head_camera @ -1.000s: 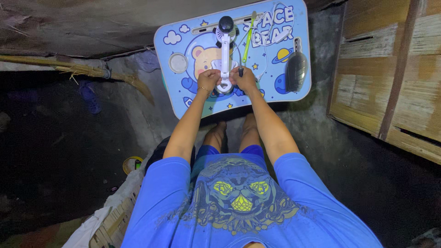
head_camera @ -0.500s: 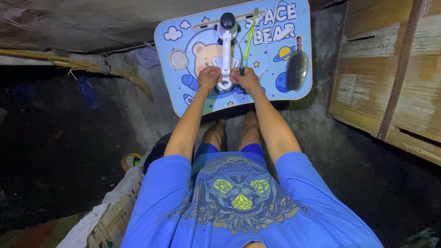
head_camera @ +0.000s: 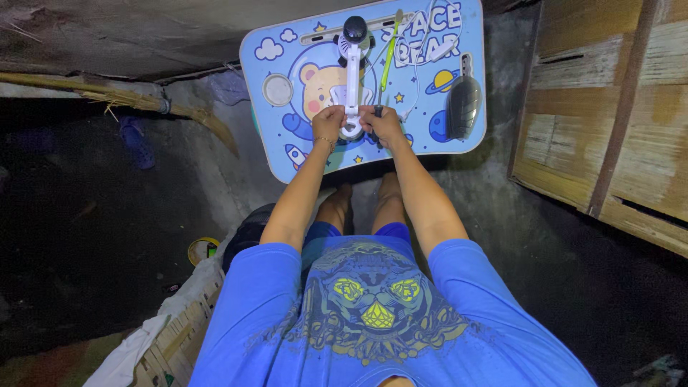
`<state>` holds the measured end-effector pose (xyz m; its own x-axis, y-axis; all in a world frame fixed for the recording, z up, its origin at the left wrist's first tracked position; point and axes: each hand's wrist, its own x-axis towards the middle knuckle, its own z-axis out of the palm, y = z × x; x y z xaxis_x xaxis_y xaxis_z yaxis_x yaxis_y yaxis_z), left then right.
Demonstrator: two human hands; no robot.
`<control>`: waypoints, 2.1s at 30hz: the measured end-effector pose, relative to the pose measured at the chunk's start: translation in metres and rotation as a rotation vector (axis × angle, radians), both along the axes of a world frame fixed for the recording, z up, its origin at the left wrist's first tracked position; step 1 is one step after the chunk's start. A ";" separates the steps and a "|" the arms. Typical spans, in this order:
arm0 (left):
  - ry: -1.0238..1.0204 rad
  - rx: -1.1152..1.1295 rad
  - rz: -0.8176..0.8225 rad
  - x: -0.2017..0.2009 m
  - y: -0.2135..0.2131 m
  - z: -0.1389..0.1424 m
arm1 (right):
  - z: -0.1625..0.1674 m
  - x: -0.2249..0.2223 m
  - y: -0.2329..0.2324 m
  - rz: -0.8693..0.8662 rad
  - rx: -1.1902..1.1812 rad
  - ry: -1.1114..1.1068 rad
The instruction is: The person lies on a bed with a small white clip-on fan on a lap desk and uses a screwdriver to unscrew and open the fan's housing, manipulating its parts. Near the end they set the fan aside and pick up a plastic bottle.
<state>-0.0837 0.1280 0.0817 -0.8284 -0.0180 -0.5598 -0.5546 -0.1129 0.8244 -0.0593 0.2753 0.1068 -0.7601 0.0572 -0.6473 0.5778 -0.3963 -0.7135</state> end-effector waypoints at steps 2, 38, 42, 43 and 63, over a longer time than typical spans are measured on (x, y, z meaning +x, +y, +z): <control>-0.028 0.021 0.017 0.003 0.001 0.001 | -0.001 0.000 -0.001 -0.009 -0.024 -0.026; 0.461 -0.760 -0.057 -0.027 0.010 0.027 | 0.035 -0.044 -0.005 0.328 -0.021 0.019; 0.493 -0.591 0.024 -0.044 0.003 0.041 | 0.044 -0.065 -0.009 0.398 0.116 0.119; 0.481 -0.595 0.024 -0.047 0.002 0.044 | 0.047 -0.069 -0.009 0.423 0.156 0.125; 0.251 -0.097 0.075 -0.044 -0.080 0.096 | 0.124 -0.079 0.046 0.993 0.723 0.902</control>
